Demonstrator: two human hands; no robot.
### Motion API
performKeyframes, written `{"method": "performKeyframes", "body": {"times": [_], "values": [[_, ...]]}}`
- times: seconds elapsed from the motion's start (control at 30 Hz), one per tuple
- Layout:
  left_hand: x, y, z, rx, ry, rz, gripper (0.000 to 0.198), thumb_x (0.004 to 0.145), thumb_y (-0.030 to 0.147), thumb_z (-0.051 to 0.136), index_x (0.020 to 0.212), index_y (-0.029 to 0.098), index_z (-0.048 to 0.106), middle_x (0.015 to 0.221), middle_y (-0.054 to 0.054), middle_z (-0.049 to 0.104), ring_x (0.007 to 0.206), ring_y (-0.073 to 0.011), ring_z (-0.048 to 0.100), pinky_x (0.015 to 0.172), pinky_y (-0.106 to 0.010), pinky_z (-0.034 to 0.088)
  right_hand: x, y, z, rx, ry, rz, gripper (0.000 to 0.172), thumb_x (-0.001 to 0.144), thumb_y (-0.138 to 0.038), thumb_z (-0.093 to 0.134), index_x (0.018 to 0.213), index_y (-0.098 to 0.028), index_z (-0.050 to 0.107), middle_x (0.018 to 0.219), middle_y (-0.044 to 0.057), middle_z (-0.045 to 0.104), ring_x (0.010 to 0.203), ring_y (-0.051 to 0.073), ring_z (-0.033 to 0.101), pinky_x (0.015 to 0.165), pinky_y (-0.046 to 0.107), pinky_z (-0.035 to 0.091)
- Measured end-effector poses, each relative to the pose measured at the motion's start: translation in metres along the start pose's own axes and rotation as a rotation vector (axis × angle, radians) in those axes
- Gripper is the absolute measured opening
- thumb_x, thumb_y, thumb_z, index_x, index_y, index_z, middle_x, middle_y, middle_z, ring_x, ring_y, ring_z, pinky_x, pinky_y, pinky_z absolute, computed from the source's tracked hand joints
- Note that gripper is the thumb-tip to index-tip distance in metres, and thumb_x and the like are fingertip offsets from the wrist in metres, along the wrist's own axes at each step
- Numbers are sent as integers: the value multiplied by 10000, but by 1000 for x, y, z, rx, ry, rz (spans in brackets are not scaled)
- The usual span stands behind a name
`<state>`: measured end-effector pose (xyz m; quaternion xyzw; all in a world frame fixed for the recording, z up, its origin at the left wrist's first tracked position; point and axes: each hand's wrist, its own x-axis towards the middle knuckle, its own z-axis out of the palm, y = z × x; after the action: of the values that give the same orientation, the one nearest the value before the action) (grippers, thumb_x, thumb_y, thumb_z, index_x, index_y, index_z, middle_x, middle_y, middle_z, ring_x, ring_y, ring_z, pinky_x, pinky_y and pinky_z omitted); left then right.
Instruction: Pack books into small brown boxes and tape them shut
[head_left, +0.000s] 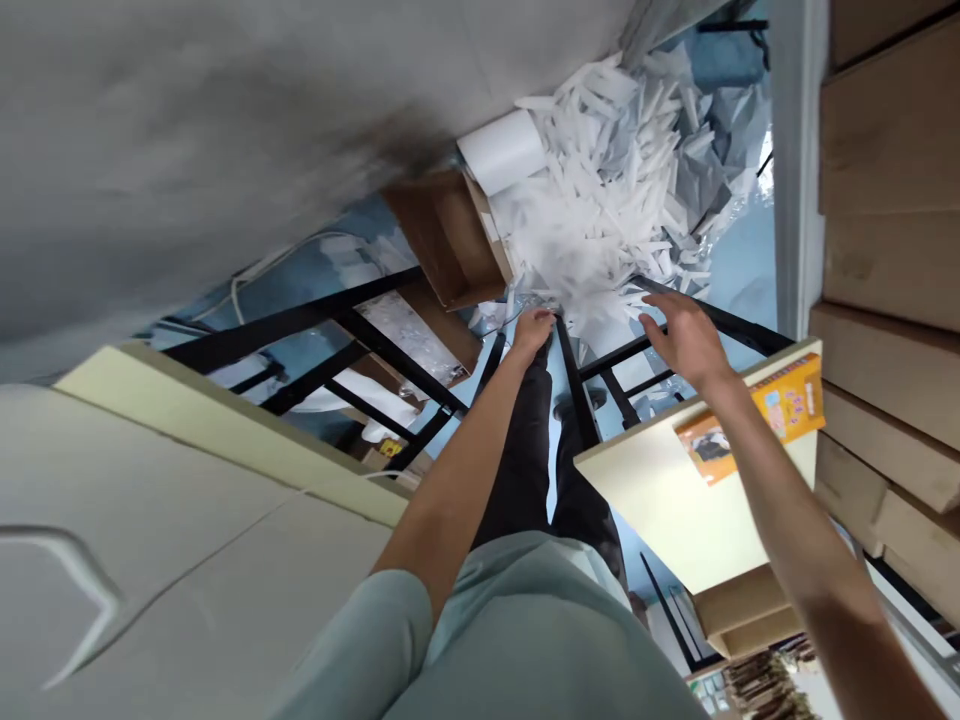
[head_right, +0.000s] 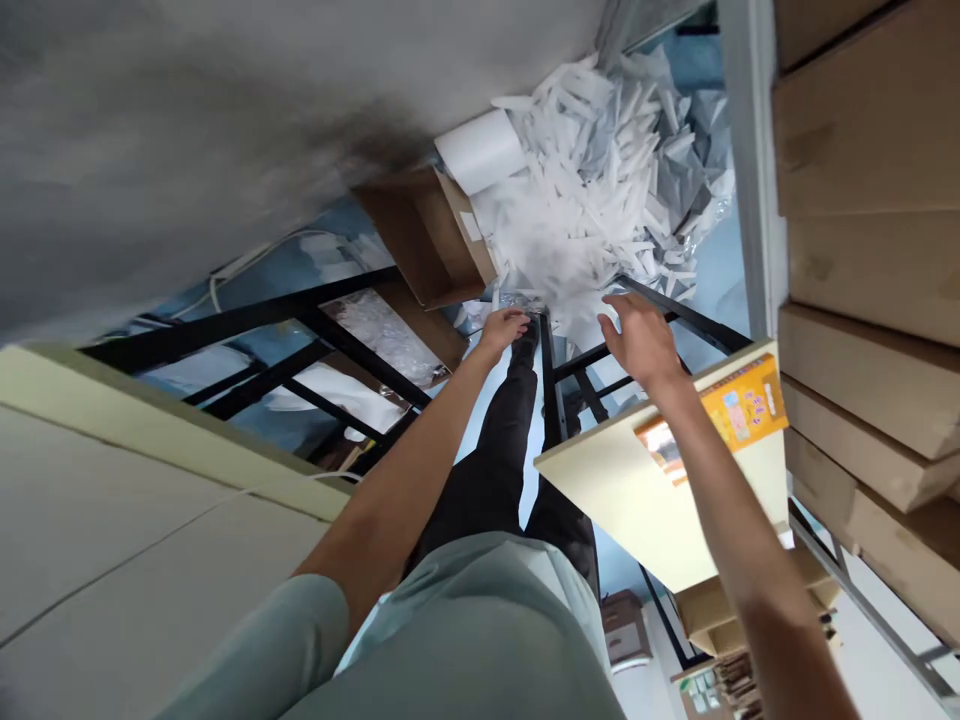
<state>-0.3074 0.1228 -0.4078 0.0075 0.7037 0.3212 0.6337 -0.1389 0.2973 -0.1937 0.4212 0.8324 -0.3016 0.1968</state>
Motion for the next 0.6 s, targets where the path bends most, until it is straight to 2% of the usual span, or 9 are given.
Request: {"method": "performKeyframes", "body": {"times": [0.1,0.17,0.23,0.3,0.43,0.6], "values": [[41,-17,-3,-92,75,-151,152,861,188,777,1004,164,729,901,-75,779,803,-190,704,831,-343,569,84,25,40,-63,-281,2,398,1081,-341,555,1394,-171,732,1277,140,794,1228,345,730,1119,500,559],[72,-30,-6,-158,116,-222,161,856,146,768,1007,168,715,908,-67,773,807,-190,712,835,-342,567,134,46,75,-139,-409,30,379,1046,-347,632,1365,-184,757,1218,129,815,1216,351,737,1117,516,560],[105,-45,-8,-191,142,-249,179,849,127,770,1008,170,699,903,-67,759,819,-203,719,837,-351,564,175,67,112,-207,-475,61,351,999,-352,712,1308,-205,790,1159,118,827,1198,352,743,1126,541,554],[140,-63,-8,-211,158,-263,228,834,124,795,1029,172,686,887,-60,735,830,-218,721,831,-358,559,206,84,147,-238,-486,69,344,982,-351,732,1288,-211,802,1129,113,829,1177,348,751,1128,551,556],[208,-100,0,-261,160,-290,269,848,132,818,1059,164,654,824,-24,656,835,-206,706,808,-325,549,244,108,209,-232,-474,71,375,1020,-316,638,1337,-176,783,1200,141,819,1199,354,752,1125,542,568],[282,-139,17,-339,137,-285,253,900,198,831,1041,183,620,928,-43,657,907,-172,675,845,-285,556,257,132,275,-217,-460,143,375,1014,-298,612,1321,-177,791,1230,151,818,1195,359,755,1134,554,567]]}}
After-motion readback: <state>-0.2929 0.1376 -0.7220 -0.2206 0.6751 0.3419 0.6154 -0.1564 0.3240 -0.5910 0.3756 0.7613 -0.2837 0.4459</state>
